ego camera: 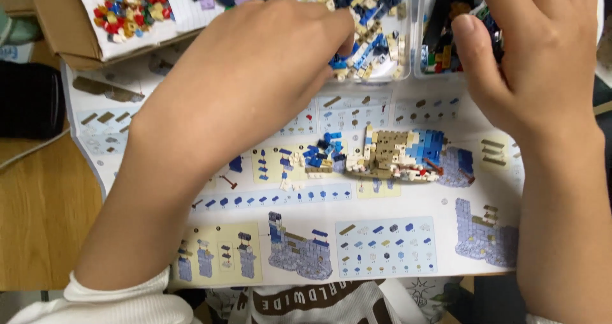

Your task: Assembling a detailed model using small plastic building blocks while following a printed instruction manual.

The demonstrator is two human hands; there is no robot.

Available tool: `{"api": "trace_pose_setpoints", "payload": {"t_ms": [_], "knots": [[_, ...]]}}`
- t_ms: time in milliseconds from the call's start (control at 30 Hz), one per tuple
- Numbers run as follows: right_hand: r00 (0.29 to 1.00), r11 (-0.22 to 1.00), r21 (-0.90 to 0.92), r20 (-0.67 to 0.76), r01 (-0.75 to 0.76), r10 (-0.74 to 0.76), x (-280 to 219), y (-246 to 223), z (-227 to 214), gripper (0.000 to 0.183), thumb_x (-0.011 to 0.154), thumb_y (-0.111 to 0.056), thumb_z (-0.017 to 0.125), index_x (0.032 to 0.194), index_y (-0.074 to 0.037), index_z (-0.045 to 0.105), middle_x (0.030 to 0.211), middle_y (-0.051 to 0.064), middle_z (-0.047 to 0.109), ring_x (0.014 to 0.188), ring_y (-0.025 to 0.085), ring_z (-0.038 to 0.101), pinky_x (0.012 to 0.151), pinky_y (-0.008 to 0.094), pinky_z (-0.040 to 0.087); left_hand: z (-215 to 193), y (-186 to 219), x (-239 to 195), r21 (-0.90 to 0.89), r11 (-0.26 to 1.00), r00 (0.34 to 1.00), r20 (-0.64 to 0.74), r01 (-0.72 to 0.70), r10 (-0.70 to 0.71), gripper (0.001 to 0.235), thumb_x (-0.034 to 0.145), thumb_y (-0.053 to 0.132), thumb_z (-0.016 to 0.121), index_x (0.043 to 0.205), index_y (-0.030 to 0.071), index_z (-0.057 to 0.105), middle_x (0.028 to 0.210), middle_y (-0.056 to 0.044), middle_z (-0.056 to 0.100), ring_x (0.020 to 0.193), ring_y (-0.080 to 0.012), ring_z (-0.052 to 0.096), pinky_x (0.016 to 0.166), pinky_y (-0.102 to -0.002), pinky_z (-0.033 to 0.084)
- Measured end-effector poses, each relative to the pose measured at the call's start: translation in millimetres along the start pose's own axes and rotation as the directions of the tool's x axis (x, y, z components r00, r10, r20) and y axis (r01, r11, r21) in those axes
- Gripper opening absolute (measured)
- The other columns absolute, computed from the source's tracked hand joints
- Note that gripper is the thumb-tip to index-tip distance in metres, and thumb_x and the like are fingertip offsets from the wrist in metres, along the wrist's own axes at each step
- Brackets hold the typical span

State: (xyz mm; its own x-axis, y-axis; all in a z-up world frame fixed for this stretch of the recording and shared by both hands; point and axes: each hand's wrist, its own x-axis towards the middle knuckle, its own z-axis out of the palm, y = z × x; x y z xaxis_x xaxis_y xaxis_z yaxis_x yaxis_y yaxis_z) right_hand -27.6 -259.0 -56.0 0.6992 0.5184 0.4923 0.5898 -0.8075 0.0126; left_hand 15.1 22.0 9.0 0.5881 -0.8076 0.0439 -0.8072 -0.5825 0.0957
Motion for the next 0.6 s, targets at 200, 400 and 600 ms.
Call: {"api": "trace_pose_setpoints", "payload": {"t_ms": [200, 400, 600], "knots": [[0.99, 0.985, 0.162, -0.121, -0.059, 0.079, 5, -9, -17, 0.043, 0.124, -0.003, 0.037, 0.134, 0.025, 0.069, 0.128, 0.036, 0.064, 0.114, 0.047, 0.056, 0.1, 0.052, 0.038, -4, -6, -4, -0.053, 0.998, 0.998, -0.064, 0.016, -0.019, 0.011, 0.089, 0.0, 0.057, 0.099, 0.001, 0.052, 0.095, -0.014, 0.049, 0.082, -0.033, 0.054, 0.059, -0.046, 0.044], [0.962, 0.967, 0.216, -0.208, -0.133, 0.179, 6, -7, -10, 0.048, 0.115, -0.007, 0.036, 0.11, 0.023, 0.074, 0.101, 0.032, 0.066, 0.097, 0.044, 0.06, 0.09, 0.052, 0.043, 16, -5, 6, -0.195, 0.98, 0.999, 0.02, 0.036, -0.033, 0.04, 0.092, 0.03, 0.063, 0.119, 0.003, 0.053, 0.118, -0.016, 0.05, 0.11, -0.0341, 0.052, 0.084, -0.046, 0.046], [0.947, 0.96, 0.21, -0.222, -0.184, 0.23, 5, -14, -5, 0.049, 0.113, -0.011, 0.035, 0.104, 0.014, 0.076, 0.098, 0.027, 0.069, 0.093, 0.04, 0.061, 0.096, 0.053, 0.043, 24, -4, 3, -0.092, 0.995, 0.999, 0.014, 0.031, -0.03, 0.043, 0.087, 0.034, 0.067, 0.117, 0.006, 0.053, 0.113, -0.011, 0.052, 0.1, -0.0312, 0.052, 0.08, -0.044, 0.045]]}}
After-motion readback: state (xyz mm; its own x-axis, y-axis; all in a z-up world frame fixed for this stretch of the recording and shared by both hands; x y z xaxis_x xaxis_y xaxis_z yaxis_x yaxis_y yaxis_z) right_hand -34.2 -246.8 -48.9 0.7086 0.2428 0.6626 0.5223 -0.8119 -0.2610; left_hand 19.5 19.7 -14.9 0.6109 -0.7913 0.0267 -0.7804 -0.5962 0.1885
